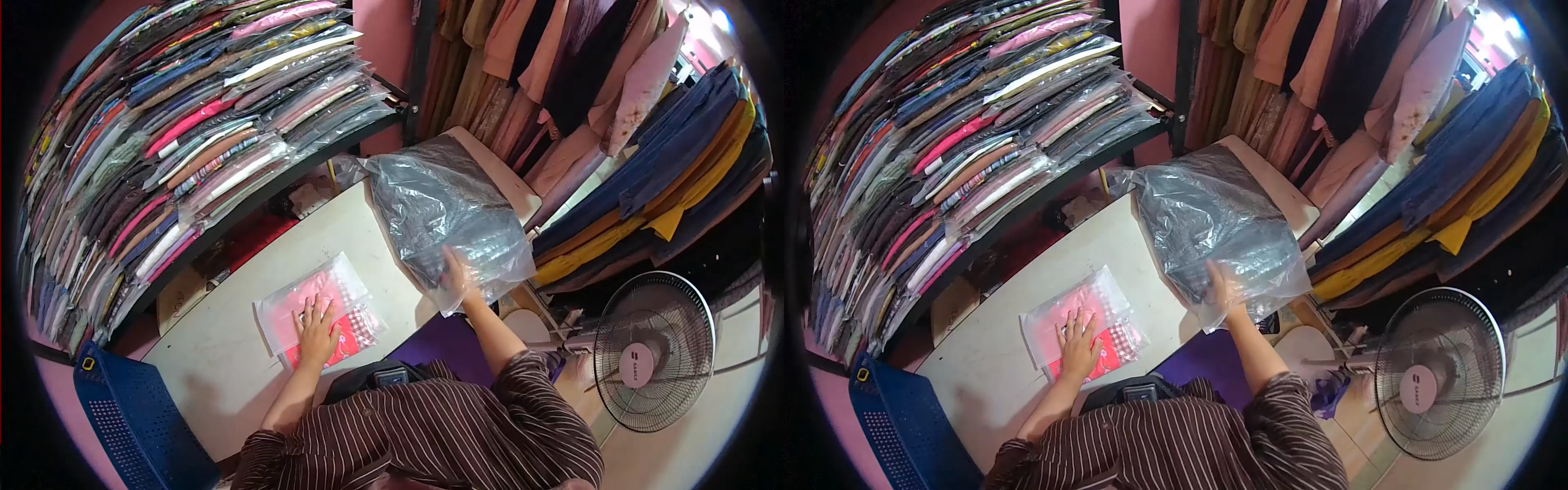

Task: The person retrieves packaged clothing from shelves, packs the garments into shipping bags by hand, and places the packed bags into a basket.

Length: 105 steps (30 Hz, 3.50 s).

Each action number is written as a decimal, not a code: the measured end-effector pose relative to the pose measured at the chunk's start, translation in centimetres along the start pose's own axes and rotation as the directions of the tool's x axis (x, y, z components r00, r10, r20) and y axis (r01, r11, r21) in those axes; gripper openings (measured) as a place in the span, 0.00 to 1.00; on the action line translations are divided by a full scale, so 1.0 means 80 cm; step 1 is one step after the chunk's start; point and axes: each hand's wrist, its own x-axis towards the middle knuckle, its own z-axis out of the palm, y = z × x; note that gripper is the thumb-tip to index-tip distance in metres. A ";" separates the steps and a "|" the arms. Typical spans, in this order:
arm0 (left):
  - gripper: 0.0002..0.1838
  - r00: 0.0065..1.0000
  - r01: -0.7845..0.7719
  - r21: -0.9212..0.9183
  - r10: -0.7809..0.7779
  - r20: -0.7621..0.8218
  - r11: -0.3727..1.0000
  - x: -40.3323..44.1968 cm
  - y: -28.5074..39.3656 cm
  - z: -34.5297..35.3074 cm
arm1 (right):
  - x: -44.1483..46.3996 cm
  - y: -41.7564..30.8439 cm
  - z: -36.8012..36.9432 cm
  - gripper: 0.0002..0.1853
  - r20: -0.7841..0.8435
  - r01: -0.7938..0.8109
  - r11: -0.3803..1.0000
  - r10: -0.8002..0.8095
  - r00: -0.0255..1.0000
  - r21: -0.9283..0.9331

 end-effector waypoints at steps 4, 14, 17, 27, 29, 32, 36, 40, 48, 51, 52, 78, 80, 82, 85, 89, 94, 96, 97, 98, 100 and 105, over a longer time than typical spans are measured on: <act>0.32 0.999 0.034 0.005 -0.034 0.022 0.999 0.001 0.002 -0.004 | 0.020 0.029 0.059 0.30 0.064 0.028 0.997 -0.023 0.998 -0.076; 0.34 0.997 0.035 -0.044 -0.032 0.069 0.998 0.003 -0.004 -0.004 | 0.043 0.028 0.062 0.07 -0.092 -0.095 0.994 0.090 0.992 -0.046; 0.33 0.997 0.030 -0.051 -0.026 0.076 0.998 0.002 -0.004 -0.006 | 0.033 0.042 0.080 0.07 -0.121 -0.376 0.907 0.401 0.908 0.188; 0.33 0.999 0.018 -0.028 -0.017 0.041 0.999 0.004 -0.004 -0.004 | 0.031 0.009 0.029 0.10 -0.189 -0.269 0.961 0.277 0.942 0.068; 0.33 0.999 0.019 -0.032 -0.017 0.046 0.999 0.004 -0.004 -0.006 | 0.023 0.003 0.018 0.10 -0.254 -0.162 0.986 0.168 0.953 0.044; 0.33 0.999 0.019 -0.045 -0.018 0.038 0.999 0.005 -0.004 -0.005 | 0.006 -0.005 -0.002 0.11 -0.330 -0.311 0.941 0.338 0.881 0.133; 0.33 1.000 0.009 -0.049 -0.008 0.025 0.999 0.004 -0.006 -0.005 | -0.063 -0.018 -0.040 0.10 -0.236 -0.321 0.946 0.323 0.916 0.051; 0.33 0.999 0.019 -0.064 -0.017 0.033 0.998 0.004 -0.006 -0.005 | -0.113 -0.038 -0.118 0.10 0.032 -0.170 0.948 0.185 0.982 -0.268; 0.35 0.996 0.021 -0.059 -0.016 0.087 0.998 0.008 -0.016 0.003 | 0.002 -0.128 -0.257 0.12 0.016 -0.311 0.922 0.316 0.949 0.231; 0.34 0.992 0.033 -0.192 -0.009 0.128 0.981 0.012 -0.025 0.002 | 0.071 -0.191 -0.275 0.11 -0.074 -0.181 0.888 0.232 0.970 0.423; 0.34 0.991 0.039 -0.191 -0.013 0.133 0.981 0.014 -0.027 -0.002 | 0.092 -0.214 -0.276 0.10 -0.059 -0.150 0.853 0.206 0.977 0.499; 0.24 0.664 -0.281 -0.895 -0.743 0.078 -0.346 -0.152 -0.164 -0.131 | 0.102 -0.355 0.155 0.11 0.766 -0.760 0.094 -0.067 0.639 0.643; 0.32 0.481 -0.214 -0.977 -0.870 -0.111 0.007 -0.177 -0.162 -0.121 | 0.075 -0.336 0.192 0.09 0.648 -0.455 0.698 -0.017 0.761 0.552; 0.37 0.392 -0.192 -0.981 -0.918 -0.063 -0.015 -0.210 -0.175 -0.089 | 0.069 -0.341 0.202 0.09 0.337 0.199 0.897 -0.343 0.877 0.394; 0.38 0.412 -0.090 -0.990 -0.901 -0.137 0.109 -0.284 -0.207 -0.035 | 0.085 -0.360 0.197 0.14 0.354 0.387 0.903 -0.430 0.831 0.189; 0.45 -0.085 0.202 -0.972 -0.986 -0.143 0.124 -0.348 -0.221 0.014 | 0.115 -0.358 0.229 0.26 0.381 0.428 0.904 -0.387 0.839 -0.024; 0.49 -0.279 0.146 -0.972 -0.950 0.139 -0.185 -0.381 -0.209 -0.013 | 0.168 -0.315 0.257 0.40 0.386 -0.131 0.945 0.246 0.889 -0.301; 0.48 -0.368 0.159 -0.969 -0.922 0.121 -0.191 -0.389 -0.222 0.008 | 0.190 -0.281 0.250 0.46 0.462 -0.423 0.870 0.493 0.737 -0.253; 0.48 -0.449 0.179 -0.963 -0.888 0.104 -0.203 -0.393 -0.227 0.018 | 0.196 -0.271 0.251 0.46 0.465 -0.413 0.876 0.482 0.742 -0.249; 0.48 -0.455 0.169 -0.964 -0.884 0.106 -0.203 -0.387 -0.221 0.009 | 0.196 -0.257 0.256 0.44 0.438 -0.481 0.864 0.495 0.750 -0.152; 0.46 -0.486 -0.020 -0.980 -0.854 0.184 -0.200 -0.372 -0.208 -0.005 | 0.198 -0.216 0.283 0.43 0.411 -0.531 0.846 0.502 0.761 -0.049; 0.47 -0.484 0.211 -0.975 -0.874 -0.042 -0.070 -0.363 -0.213 0.013 | 0.191 -0.154 0.329 0.25 0.708 -0.752 0.371 0.277 0.650 0.545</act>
